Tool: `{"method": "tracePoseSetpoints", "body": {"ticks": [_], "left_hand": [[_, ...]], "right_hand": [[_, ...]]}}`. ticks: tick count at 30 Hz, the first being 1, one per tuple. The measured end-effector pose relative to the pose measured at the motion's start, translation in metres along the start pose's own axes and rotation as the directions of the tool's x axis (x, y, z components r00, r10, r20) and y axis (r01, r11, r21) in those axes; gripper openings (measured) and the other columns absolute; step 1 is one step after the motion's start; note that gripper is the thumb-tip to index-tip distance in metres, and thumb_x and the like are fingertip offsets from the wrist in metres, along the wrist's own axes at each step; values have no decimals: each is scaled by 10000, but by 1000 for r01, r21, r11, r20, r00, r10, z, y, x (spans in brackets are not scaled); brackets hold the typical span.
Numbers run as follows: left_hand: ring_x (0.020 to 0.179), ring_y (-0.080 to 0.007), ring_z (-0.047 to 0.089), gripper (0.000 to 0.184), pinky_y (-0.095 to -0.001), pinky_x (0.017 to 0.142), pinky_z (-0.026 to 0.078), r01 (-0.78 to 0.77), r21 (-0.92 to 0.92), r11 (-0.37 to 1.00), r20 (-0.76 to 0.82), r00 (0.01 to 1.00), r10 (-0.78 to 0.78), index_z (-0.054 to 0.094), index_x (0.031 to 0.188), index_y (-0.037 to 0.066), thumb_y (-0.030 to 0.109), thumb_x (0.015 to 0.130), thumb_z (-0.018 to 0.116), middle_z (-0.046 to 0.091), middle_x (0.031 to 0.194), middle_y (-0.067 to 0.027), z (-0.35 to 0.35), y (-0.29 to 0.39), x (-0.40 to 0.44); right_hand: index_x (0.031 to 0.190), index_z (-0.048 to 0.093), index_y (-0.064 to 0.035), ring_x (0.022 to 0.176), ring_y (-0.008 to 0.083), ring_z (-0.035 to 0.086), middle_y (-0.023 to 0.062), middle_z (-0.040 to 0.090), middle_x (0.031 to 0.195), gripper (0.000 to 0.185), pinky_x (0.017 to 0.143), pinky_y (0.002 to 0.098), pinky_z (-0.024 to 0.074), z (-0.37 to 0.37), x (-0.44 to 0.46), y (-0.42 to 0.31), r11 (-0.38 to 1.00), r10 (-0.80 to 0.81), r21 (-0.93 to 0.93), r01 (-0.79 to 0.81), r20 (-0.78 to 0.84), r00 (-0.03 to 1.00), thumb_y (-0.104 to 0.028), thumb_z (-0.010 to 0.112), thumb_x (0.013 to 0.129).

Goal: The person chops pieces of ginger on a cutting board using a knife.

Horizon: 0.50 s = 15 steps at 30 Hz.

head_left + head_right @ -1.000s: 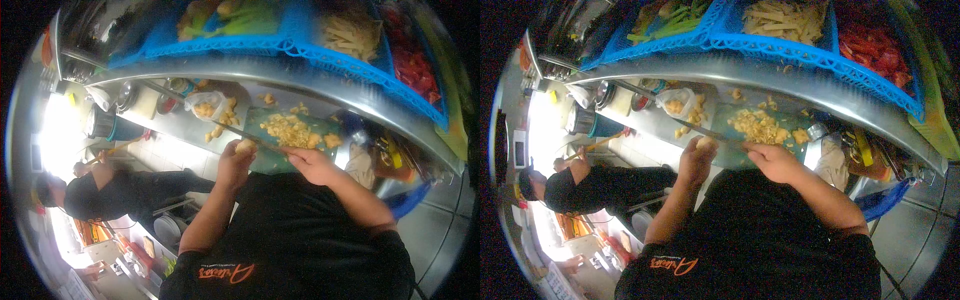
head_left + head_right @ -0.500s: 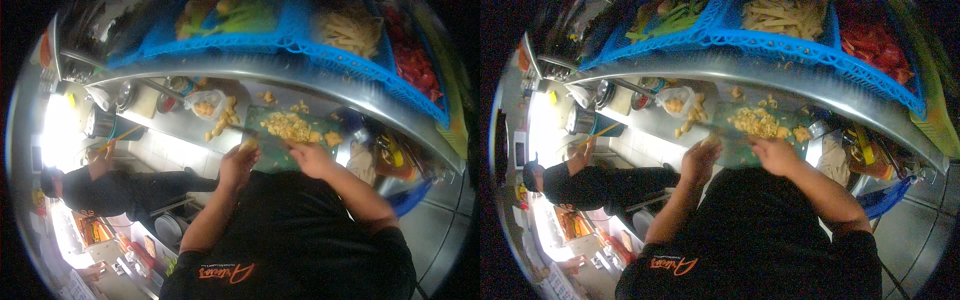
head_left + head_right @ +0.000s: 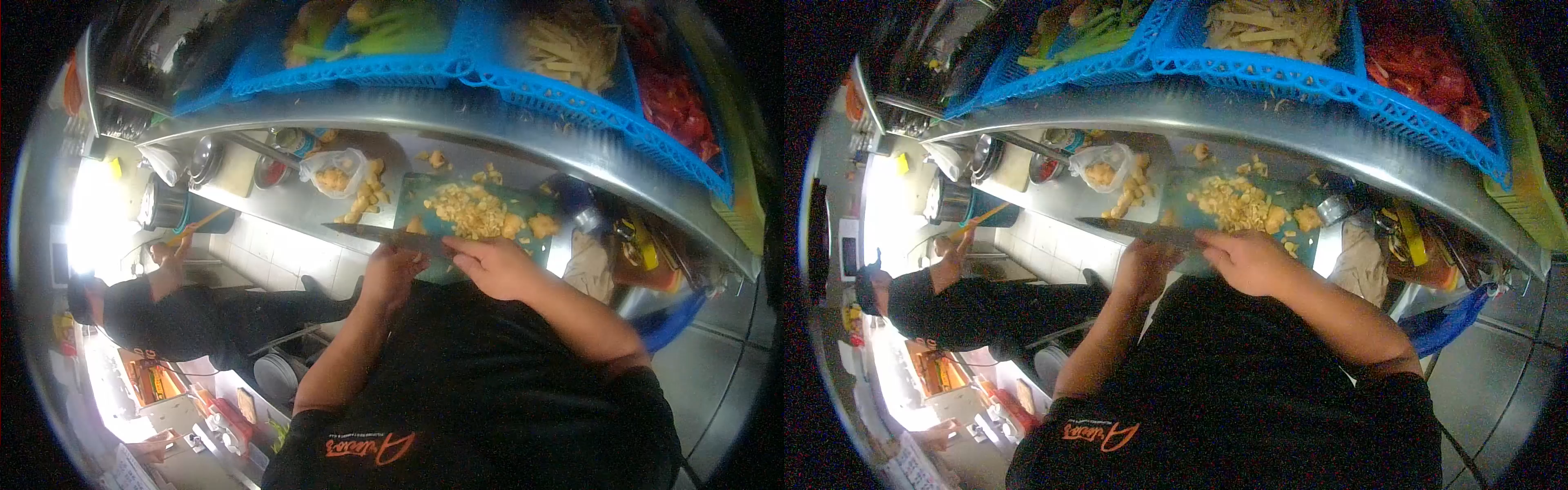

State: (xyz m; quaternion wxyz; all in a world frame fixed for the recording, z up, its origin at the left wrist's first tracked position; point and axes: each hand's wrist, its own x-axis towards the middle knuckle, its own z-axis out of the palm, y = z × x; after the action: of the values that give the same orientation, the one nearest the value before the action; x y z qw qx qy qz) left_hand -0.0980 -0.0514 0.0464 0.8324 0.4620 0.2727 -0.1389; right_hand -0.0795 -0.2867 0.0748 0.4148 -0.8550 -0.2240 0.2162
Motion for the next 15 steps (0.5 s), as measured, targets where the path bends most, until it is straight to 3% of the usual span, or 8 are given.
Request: {"method": "tracePoseSetpoints", "body": {"ticks": [6,10,11,13,15], "left_hand": [[972,-312,664,390,-392,852,538,118,23,993,38,992,-118,500,1306,-97,7,937,577,620,1150,-201,-3,2,-6],[970,-289,667,397,-372,835,540,125,-6,992,106,987,-124,512,1317,-85,37,952,608,631,1124,-179,-4,1,-8],[970,-282,668,401,-369,833,540,114,-10,993,113,987,-112,516,1320,-81,46,953,618,635,1116,-171,0,4,-8],[949,-260,666,429,-360,824,538,31,130,991,90,995,-43,516,1334,-75,57,944,637,640,1111,-154,4,7,-6],[917,-237,663,453,-347,806,537,-10,280,960,75,997,-12,515,1344,-72,64,934,653,644,1106,-138,5,4,-11]], "right_hand": [[1394,595,-179,1071,413,670,176,700,1194,396,952,468,535,2,-5,2,999,-2,-49,2,1,1000,-312,534,1026],[1354,632,-176,1027,433,679,238,697,1131,394,921,519,537,11,6,63,976,207,-45,-211,-87,975,-366,518,1028],[1355,632,-179,1029,432,679,238,697,1133,395,921,520,536,8,4,65,983,181,-11,-184,-117,976,-368,519,1027],[1356,631,-184,1034,432,678,239,697,1136,397,923,522,534,11,-3,65,990,135,59,-127,-160,978,-371,520,1024],[1363,626,-182,1041,431,676,232,700,1138,407,932,518,532,5,-12,31,994,93,68,-89,-53,994,-378,524,1021]]}}
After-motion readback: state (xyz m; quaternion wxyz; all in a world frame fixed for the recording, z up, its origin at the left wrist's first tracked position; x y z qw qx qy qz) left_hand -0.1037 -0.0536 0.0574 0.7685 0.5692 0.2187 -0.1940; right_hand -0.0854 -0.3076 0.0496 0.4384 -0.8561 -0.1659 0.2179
